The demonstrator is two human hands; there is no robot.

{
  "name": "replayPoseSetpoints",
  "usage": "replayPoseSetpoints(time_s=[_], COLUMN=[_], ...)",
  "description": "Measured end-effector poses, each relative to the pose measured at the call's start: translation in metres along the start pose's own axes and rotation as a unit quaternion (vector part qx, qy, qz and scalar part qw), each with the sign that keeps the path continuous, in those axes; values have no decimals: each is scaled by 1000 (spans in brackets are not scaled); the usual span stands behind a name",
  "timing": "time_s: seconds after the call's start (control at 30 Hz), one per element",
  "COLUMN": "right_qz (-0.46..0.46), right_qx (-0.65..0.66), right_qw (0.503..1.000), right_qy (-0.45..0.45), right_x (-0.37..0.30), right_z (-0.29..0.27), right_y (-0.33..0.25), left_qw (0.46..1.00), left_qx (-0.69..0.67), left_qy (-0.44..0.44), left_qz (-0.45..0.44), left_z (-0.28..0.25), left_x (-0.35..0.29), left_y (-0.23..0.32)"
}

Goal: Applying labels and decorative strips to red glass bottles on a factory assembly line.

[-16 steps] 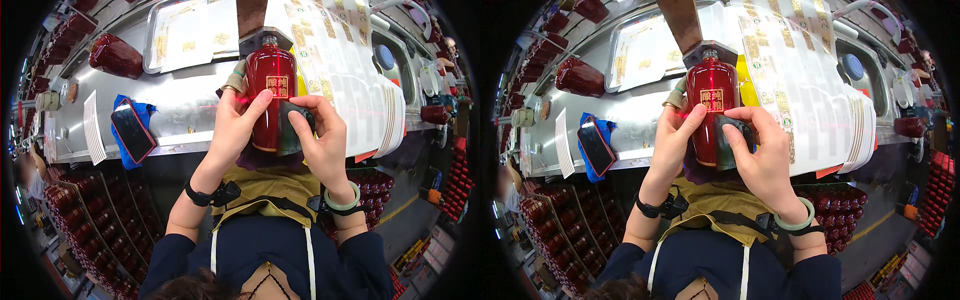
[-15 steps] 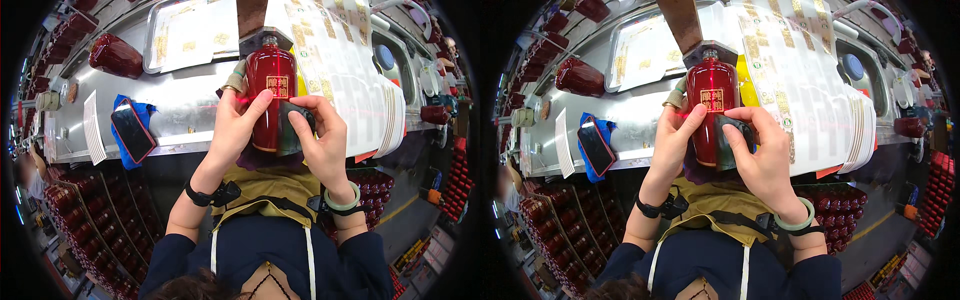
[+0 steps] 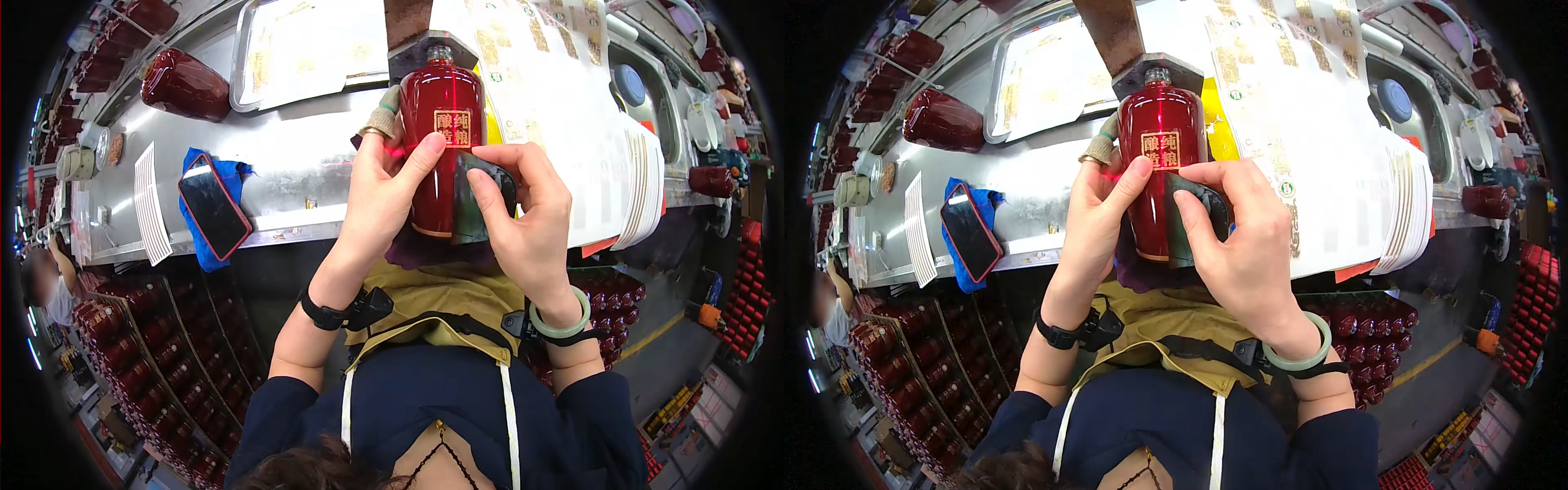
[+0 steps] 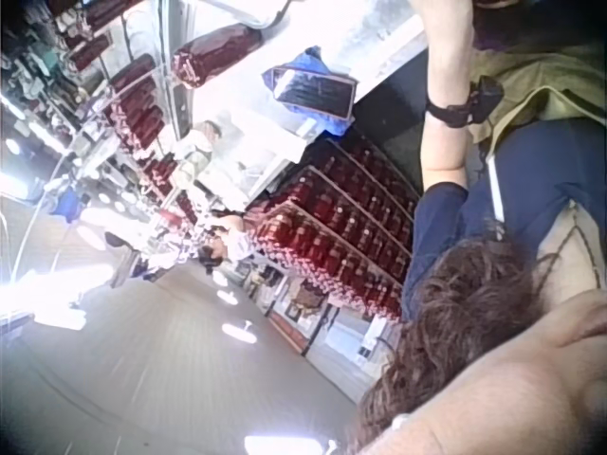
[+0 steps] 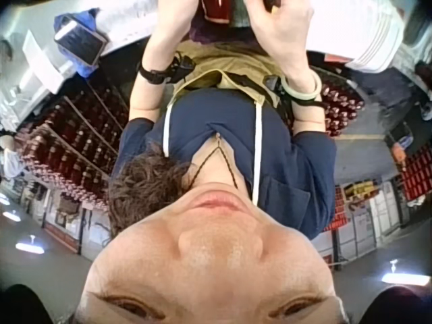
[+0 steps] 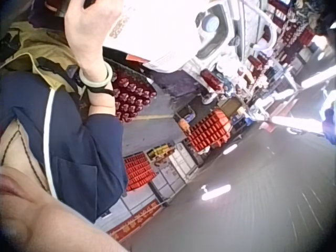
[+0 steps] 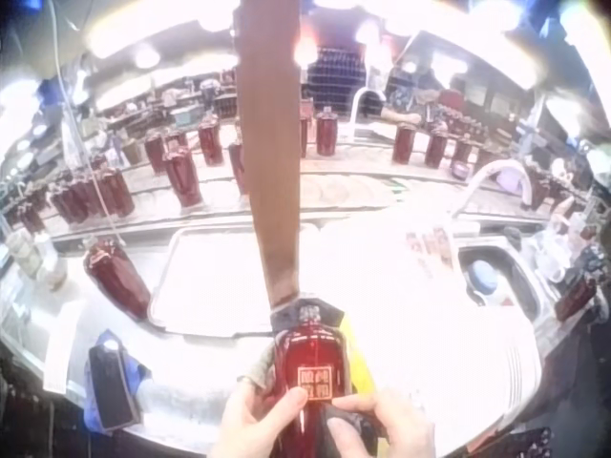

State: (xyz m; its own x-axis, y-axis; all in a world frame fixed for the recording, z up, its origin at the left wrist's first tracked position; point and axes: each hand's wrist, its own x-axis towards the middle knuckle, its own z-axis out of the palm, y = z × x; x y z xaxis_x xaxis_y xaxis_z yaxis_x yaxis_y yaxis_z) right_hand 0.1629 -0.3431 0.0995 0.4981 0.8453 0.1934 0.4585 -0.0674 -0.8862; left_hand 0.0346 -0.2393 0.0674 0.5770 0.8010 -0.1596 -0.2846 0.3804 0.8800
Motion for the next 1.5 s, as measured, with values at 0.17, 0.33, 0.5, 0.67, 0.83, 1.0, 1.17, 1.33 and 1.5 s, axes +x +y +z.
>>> replayPoseSetpoints(time_s=[0.17, 0.33, 0.5, 0.67, 0.83, 1.0, 1.17, 1.33, 1.5], right_qz=[101, 49, 97, 162, 165, 171, 170, 149, -102], right_qx=[162, 159, 212, 228, 236, 242, 227, 199, 32], right_qw=[981, 985, 970, 957, 955, 952, 956, 965, 984], right_qy=[-39, 37, -65, -79, -77, -81, -76, -87, -142], right_x=[6, 32, 44, 45, 44, 44, 44, 47, 70], right_z=[-11, -36, -17, 6, 6, 6, 6, -1, -28], right_y=[4, 17, 22, 37, 35, 35, 37, 35, 4], left_qw=[1000, 1000, 1000, 999, 999, 998, 998, 999, 998], left_qx=[-7, 14, -5, -26, -4, -12, -13, -17, 57], left_qy=[4, 21, 3, 25, 34, 41, 37, 26, 22], left_qz=[-16, 1, 3, 30, 24, 39, 46, 23, 36], left_z=[-5, -14, -4, 7, 8, 7, 9, 8, 9], left_x=[0, 3, 5, 10, 11, 12, 13, 7, 3], left_y=[0, 5, 3, 2, 1, 0, 0, 6, -1])
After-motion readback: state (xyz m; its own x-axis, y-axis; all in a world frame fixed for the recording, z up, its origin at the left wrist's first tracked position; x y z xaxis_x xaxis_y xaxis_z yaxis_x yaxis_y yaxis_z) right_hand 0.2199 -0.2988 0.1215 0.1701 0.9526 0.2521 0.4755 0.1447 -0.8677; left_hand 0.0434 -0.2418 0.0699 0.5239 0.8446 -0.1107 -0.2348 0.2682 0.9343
